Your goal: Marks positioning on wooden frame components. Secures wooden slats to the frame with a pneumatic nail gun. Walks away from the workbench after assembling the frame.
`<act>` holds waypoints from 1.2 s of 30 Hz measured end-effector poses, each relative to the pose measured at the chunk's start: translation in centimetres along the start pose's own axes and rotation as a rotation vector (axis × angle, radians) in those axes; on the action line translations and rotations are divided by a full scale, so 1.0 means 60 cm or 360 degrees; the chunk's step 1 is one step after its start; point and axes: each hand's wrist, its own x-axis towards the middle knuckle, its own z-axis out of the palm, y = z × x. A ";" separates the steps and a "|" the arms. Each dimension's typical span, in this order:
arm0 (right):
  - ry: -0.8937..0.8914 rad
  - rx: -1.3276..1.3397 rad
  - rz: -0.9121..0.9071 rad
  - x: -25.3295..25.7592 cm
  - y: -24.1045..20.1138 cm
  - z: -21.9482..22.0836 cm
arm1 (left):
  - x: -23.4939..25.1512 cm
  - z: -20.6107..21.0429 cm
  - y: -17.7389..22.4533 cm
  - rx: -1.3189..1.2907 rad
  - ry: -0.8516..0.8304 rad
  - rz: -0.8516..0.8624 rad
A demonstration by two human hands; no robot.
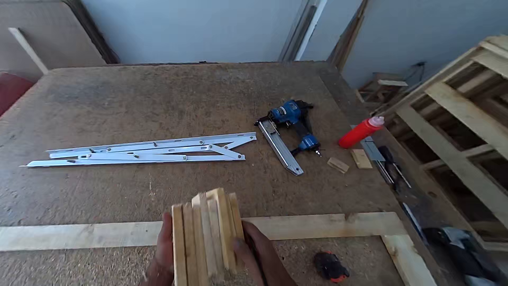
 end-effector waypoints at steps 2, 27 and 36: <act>0.0240 -0.0118 -0.0020 0.068 0.002 0.035 | 0.064 -0.051 0.012 0.0051 0.0076 -0.0129; 0.0607 -0.0520 0.0266 0.119 0.097 -0.069 | -0.080 -0.041 -0.028 0.1905 0.0809 -0.0161; 0.0411 -0.0652 0.0378 -0.134 0.112 -0.141 | -0.103 0.079 -0.235 0.0990 0.0710 -0.1009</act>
